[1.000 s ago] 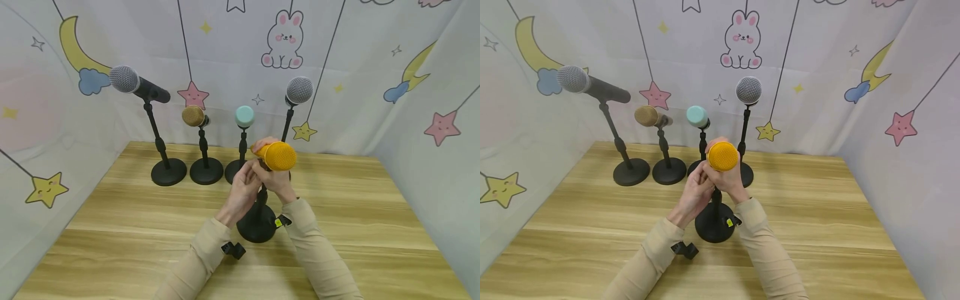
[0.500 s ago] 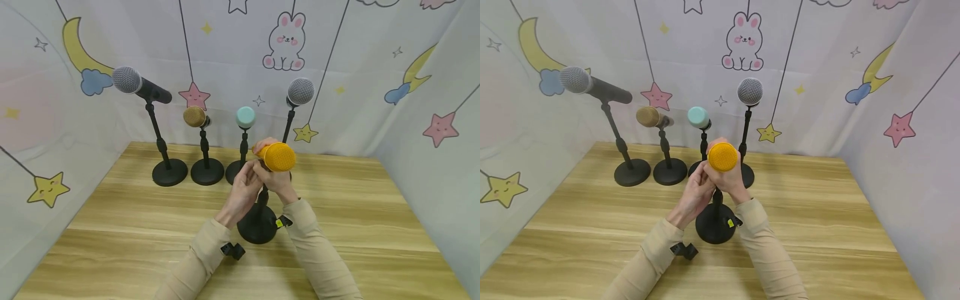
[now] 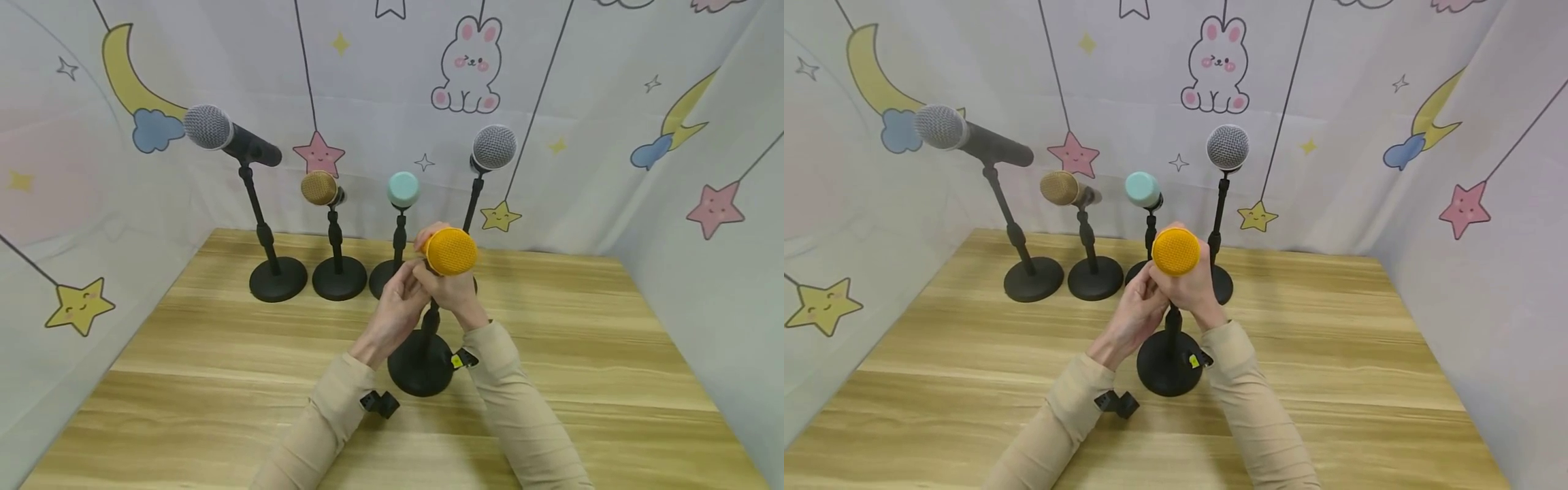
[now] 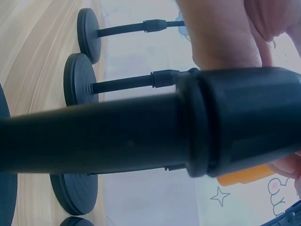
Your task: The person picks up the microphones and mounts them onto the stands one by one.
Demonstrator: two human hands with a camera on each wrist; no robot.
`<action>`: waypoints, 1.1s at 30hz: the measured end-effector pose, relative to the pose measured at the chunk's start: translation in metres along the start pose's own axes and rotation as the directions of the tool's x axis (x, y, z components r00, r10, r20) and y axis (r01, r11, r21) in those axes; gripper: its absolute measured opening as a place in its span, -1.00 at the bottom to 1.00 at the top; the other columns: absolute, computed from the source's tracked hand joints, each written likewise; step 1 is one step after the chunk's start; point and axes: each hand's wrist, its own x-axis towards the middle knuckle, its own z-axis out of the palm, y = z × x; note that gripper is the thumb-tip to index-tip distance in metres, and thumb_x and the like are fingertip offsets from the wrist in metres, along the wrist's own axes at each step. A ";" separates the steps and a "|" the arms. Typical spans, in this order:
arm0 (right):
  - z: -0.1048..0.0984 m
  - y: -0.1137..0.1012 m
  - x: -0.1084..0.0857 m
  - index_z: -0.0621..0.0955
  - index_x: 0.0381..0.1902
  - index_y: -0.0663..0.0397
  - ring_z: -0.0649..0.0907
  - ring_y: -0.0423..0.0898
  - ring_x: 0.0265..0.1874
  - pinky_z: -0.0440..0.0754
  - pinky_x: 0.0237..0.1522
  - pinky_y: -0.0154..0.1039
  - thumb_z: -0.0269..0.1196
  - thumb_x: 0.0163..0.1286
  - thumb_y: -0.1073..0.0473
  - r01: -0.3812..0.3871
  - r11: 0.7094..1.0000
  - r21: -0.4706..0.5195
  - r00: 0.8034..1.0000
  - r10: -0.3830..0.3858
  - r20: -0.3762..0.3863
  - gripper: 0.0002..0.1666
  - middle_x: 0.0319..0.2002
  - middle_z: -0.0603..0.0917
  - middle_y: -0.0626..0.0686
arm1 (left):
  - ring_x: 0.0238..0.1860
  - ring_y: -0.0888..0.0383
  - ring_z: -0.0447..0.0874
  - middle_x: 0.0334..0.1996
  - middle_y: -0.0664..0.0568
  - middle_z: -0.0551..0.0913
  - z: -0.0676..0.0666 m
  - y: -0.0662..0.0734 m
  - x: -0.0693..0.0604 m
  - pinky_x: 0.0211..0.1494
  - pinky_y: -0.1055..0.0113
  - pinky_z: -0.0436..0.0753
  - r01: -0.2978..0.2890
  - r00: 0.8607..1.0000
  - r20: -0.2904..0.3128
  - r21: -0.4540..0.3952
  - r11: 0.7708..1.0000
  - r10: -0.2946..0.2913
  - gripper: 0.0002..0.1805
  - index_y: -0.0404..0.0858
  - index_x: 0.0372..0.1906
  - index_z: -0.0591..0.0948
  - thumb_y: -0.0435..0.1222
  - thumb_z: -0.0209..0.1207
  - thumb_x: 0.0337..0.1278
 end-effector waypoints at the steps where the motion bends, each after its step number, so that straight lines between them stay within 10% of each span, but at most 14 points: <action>1: 0.000 0.000 0.000 0.46 -0.26 0.47 0.55 -0.15 -0.22 0.48 0.04 -0.36 0.23 -0.06 0.45 -0.004 1.000 0.000 1.000 0.004 0.001 -0.67 -0.33 0.57 0.13 | 0.34 0.34 0.41 0.34 0.10 0.38 0.000 0.000 0.000 0.41 0.49 0.41 0.002 1.000 -0.001 -0.002 1.000 -0.002 -0.57 -0.21 0.34 0.26 -0.50 -0.03 0.49; 12: -0.001 0.001 -0.001 0.46 -0.27 0.47 0.54 -0.25 -0.22 0.47 0.03 -0.37 0.22 -0.06 0.42 -0.021 1.000 0.003 1.000 0.021 -0.003 -0.66 -0.32 0.58 -0.14 | 0.29 0.32 0.42 0.24 0.22 0.50 0.000 -0.004 0.000 0.39 0.48 0.41 -0.029 1.000 -0.006 0.009 1.000 0.029 -0.59 -0.14 0.29 0.28 -0.50 -0.04 0.47; 18: -0.001 -0.001 0.000 0.46 -0.29 0.48 0.54 -0.23 -0.25 0.48 0.00 -0.36 0.23 -0.05 0.42 -0.021 1.000 0.019 1.000 0.021 -0.011 -0.68 -0.36 0.57 0.07 | 0.28 0.34 0.43 0.22 0.19 0.42 0.002 -0.003 0.001 0.33 0.51 0.45 -0.031 0.999 -0.025 0.013 0.999 0.032 -0.60 -0.16 0.25 0.30 -0.56 -0.10 0.47; 33: -0.007 -0.003 -0.001 0.46 -0.31 0.51 0.53 -0.08 -0.27 0.46 -0.02 -0.37 0.20 -0.05 0.46 -0.010 1.000 -0.018 1.000 0.010 0.013 -0.71 -0.32 0.58 -0.07 | 0.22 0.24 0.58 0.21 0.09 0.50 0.012 -0.004 0.000 0.22 0.43 0.59 -0.033 0.977 -0.209 0.076 0.997 0.048 -0.57 -0.29 0.28 0.44 -0.58 0.05 0.38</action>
